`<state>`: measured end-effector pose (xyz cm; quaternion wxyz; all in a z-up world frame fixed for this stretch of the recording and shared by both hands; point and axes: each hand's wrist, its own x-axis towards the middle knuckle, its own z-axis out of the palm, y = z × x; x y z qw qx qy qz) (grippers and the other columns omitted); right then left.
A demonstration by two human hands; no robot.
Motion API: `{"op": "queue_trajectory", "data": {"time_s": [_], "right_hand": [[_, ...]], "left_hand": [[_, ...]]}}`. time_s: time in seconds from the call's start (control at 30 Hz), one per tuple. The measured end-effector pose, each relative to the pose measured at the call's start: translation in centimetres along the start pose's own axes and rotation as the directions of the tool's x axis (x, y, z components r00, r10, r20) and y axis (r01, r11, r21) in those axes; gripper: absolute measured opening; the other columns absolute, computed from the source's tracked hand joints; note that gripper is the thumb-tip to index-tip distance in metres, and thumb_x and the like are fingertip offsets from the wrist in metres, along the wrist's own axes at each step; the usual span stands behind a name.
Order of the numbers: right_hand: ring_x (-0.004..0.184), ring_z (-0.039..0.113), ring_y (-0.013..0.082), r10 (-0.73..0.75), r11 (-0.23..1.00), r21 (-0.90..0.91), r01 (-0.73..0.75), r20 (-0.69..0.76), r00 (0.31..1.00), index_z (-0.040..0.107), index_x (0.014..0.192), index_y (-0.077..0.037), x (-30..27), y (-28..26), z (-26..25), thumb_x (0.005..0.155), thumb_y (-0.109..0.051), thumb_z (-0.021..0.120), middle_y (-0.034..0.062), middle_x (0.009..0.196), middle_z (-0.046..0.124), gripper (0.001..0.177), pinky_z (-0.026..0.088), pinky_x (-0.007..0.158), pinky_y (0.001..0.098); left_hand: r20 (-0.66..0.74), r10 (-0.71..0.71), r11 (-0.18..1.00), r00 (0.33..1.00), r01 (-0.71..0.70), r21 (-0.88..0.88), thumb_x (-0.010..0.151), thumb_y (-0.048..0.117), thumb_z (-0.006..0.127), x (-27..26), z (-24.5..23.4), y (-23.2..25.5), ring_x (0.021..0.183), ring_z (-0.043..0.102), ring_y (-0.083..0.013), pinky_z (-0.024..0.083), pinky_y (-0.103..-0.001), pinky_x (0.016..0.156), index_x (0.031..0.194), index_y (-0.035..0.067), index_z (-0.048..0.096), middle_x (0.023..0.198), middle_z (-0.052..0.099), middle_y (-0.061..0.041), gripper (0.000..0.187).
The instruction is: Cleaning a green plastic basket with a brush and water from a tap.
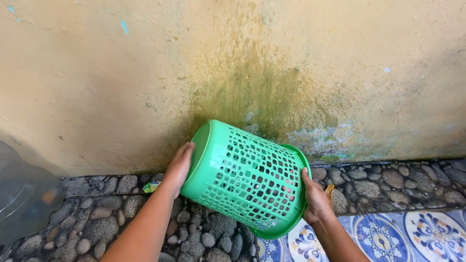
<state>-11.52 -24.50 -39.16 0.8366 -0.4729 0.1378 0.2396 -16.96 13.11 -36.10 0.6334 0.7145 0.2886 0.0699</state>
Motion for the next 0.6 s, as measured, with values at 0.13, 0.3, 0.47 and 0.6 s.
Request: {"op": "queue_trajectory", "data": {"time_s": [0.13,0.3,0.47,0.6], "right_hand": [[0.097,0.074,0.0278,0.05,0.998,0.026,-0.049,-0.022,0.999,0.062,0.131,-0.006,0.8,2.1,-2.0,0.099,-0.051,0.045,0.0156,0.117,0.074,0.058,0.059,0.088,0.0514],[0.134,0.055,0.0358,-0.098,0.901,-0.431,-0.037,-0.287,0.953,0.024,0.16,-0.015,3.5,7.0,-5.4,0.093,-0.054,0.056,0.0225,0.15,0.053,0.084,0.047,0.11,0.0526],[0.151,0.022,0.0398,-0.038,0.686,-0.721,-0.095,-0.166,0.985,0.019,0.165,-0.035,-1.3,4.4,1.3,0.084,-0.074,0.038,0.0155,0.167,0.024,0.092,0.027,0.118,0.0634],[0.158,0.021,0.0365,0.118,0.882,-0.469,-0.048,0.12,0.986,0.012,0.161,-0.032,-1.7,2.4,4.8,0.081,-0.087,0.026,0.0113,0.171,0.02,0.098,0.025,0.121,0.0654]], "left_hand": [[-0.001,-0.206,0.974,0.979,0.205,0.097,0.086,0.076,0.045,-3.5,0.5,3.3,0.137,0.052,-0.0336,0.038,-0.057,0.111,0.154,0.022,0.045,0.151,0.053,-0.012,0.087],[-0.012,-0.318,0.948,0.948,0.318,0.019,0.074,0.067,0.07,-3.6,0.3,1.4,0.12,0.068,-0.0322,0.051,-0.054,0.099,0.142,0.012,0.06,0.131,0.071,-0.015,0.088],[-0.054,-0.229,0.969,0.972,0.233,0.079,0.064,0.056,0.085,-5.6,1.7,2.3,0.117,0.069,-0.0301,0.054,-0.051,0.098,0.143,0.013,0.052,0.128,0.069,-0.016,0.095],[0.034,-0.075,0.978,0.997,0.067,0.196,0.059,0.051,0.088,-6.5,4.2,3.2,0.118,0.07,-0.0288,0.056,-0.046,0.1,0.146,0.015,0.052,0.132,0.067,-0.015,0.101]]}}
